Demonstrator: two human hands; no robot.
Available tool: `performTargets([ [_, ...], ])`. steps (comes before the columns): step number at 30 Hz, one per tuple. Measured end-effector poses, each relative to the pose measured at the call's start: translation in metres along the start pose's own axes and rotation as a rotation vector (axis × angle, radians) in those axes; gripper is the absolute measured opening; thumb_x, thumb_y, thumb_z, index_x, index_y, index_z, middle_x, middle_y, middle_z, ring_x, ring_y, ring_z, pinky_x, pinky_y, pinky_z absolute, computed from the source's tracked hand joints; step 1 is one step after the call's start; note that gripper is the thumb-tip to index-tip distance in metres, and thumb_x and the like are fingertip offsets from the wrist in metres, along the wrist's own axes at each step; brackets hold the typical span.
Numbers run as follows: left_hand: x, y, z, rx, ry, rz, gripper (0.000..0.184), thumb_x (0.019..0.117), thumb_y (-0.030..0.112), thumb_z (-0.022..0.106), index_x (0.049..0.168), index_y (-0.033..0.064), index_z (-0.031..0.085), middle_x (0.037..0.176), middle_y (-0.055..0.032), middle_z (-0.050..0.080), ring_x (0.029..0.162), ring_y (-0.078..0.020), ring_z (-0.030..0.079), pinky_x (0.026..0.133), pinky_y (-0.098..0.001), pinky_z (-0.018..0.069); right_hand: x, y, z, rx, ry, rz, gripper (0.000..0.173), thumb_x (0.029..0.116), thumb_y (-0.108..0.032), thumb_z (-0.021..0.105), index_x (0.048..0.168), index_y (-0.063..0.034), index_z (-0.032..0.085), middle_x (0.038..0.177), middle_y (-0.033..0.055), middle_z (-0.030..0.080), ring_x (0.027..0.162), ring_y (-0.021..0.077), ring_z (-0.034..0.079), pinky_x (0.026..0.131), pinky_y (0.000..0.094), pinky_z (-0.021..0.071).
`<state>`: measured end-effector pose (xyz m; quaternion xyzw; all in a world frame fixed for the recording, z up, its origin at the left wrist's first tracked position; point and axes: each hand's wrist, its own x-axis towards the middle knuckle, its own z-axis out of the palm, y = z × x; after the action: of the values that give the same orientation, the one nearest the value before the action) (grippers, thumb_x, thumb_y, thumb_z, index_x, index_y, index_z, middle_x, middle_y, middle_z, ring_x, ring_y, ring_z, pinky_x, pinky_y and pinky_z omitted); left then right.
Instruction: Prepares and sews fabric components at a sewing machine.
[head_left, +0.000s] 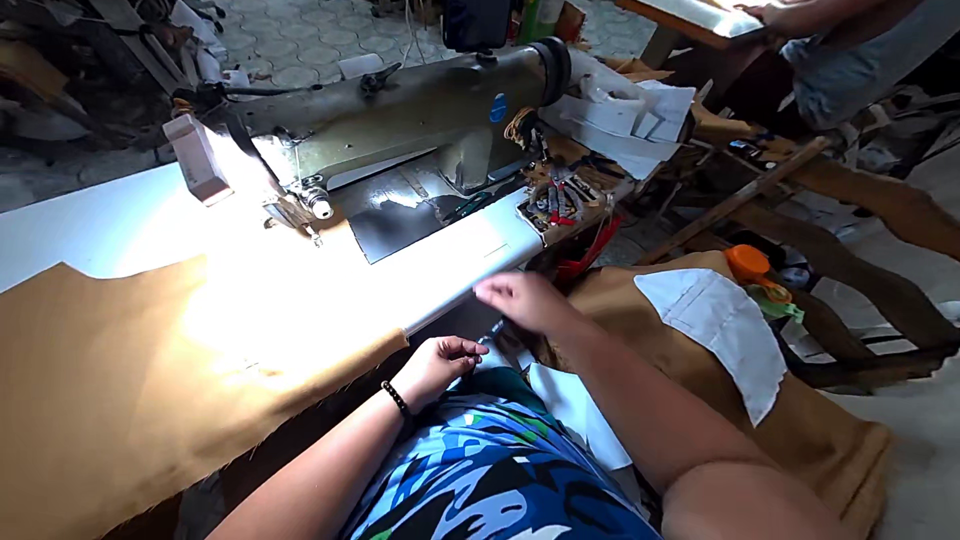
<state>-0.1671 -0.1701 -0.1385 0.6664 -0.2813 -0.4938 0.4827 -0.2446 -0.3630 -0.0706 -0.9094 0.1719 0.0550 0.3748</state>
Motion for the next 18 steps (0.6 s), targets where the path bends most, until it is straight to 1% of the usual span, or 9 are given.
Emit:
performTargets([
  [2,0.002,-0.002,0.003,-0.009,0.003,-0.025,0.026,0.0956,-0.001,0.064,0.120,0.0033,0.071,0.114,-0.0036,0.072,0.092,-0.0033,0.067,0.085,-0.0230,0.0552,0.035,0.002,-0.004,-0.165,0.291,-0.155,0.026,0.1021,-0.018,0.058,0.113,-0.0020,0.075,0.096,0.0195,0.073,0.094,0.0367,0.071,0.085,0.0590,0.0544],
  [3,0.003,-0.003,0.004,0.002,-0.007,-0.031,0.030,0.0948,-0.001,0.064,0.124,0.0046,0.070,0.120,-0.0043,0.070,0.089,-0.0038,0.067,0.083,-0.0233,0.0557,0.058,0.005,-0.005,-0.251,0.371,-0.203,0.026,0.0996,-0.012,0.059,0.119,-0.0047,0.074,0.110,0.0185,0.073,0.108,0.0377,0.068,0.093,0.0590,0.0521],
  [5,0.002,-0.001,0.003,0.055,-0.052,-0.022,0.039,0.0933,-0.002,0.063,0.130,0.0091,0.068,0.130,-0.0035,0.065,0.083,-0.0038,0.063,0.077,-0.0233,0.0544,0.101,0.011,-0.009,-0.390,0.410,-0.209,0.043,0.0976,-0.006,0.058,0.139,-0.0136,0.065,0.143,0.0134,0.060,0.137,0.0385,0.050,0.108,0.0623,0.0390],
  [7,-0.002,-0.001,0.001,0.084,-0.094,-0.005,0.041,0.0922,0.000,0.062,0.130,0.0111,0.069,0.133,-0.0025,0.062,0.084,-0.0038,0.061,0.076,-0.0233,0.0522,0.131,0.020,-0.007,-0.436,0.400,-0.183,0.045,0.1005,-0.008,0.053,0.143,-0.0193,0.063,0.154,0.0072,0.052,0.148,0.0348,0.039,0.117,0.0647,0.0281],
  [11,-0.007,-0.005,0.000,-0.023,-0.029,0.022,0.031,0.0946,-0.001,0.060,0.123,0.0046,0.072,0.126,-0.0055,0.068,0.103,-0.0049,0.065,0.092,-0.0249,0.0535,0.143,0.025,-0.002,-0.427,0.476,-0.188,0.030,0.1045,-0.017,0.051,0.127,-0.0183,0.071,0.138,0.0097,0.063,0.136,0.0379,0.050,0.109,0.0679,0.0338],
  [14,-0.004,-0.003,0.002,-0.174,0.101,0.020,0.027,0.0957,-0.005,0.061,0.119,0.0007,0.072,0.117,-0.0071,0.073,0.102,-0.0080,0.067,0.091,-0.0276,0.0548,0.131,0.021,-0.003,-0.392,0.499,-0.215,0.028,0.1037,-0.013,0.050,0.123,-0.0105,0.071,0.131,0.0174,0.065,0.133,0.0422,0.052,0.110,0.0679,0.0323],
  [16,-0.002,-0.004,0.003,-0.237,0.148,0.036,0.029,0.0955,-0.007,0.061,0.122,0.0017,0.071,0.117,-0.0069,0.072,0.098,-0.0097,0.068,0.088,-0.0283,0.0558,0.107,0.019,0.004,-0.212,0.555,-0.372,0.029,0.1043,-0.006,0.045,0.118,0.0009,0.068,0.115,0.0199,0.071,0.115,0.0343,0.066,0.105,0.0537,0.0455],
  [17,-0.001,-0.006,0.002,-0.259,0.156,0.054,0.031,0.0954,-0.008,0.060,0.123,0.0027,0.071,0.119,-0.0064,0.071,0.097,-0.0100,0.068,0.087,-0.0284,0.0565,0.088,0.016,0.010,-0.053,0.544,-0.472,0.029,0.1056,-0.004,0.041,0.116,0.0058,0.066,0.103,0.0185,0.071,0.099,0.0267,0.070,0.094,0.0434,0.0541],
  [18,-0.001,-0.008,0.001,-0.274,0.156,0.069,0.033,0.0955,-0.008,0.059,0.124,0.0037,0.071,0.122,-0.0055,0.070,0.096,-0.0099,0.067,0.086,-0.0284,0.0563,0.062,0.014,0.018,0.105,0.471,-0.522,0.029,0.1065,-0.004,0.037,0.116,0.0079,0.062,0.094,0.0147,0.068,0.087,0.0188,0.068,0.084,0.0356,0.0569],
])
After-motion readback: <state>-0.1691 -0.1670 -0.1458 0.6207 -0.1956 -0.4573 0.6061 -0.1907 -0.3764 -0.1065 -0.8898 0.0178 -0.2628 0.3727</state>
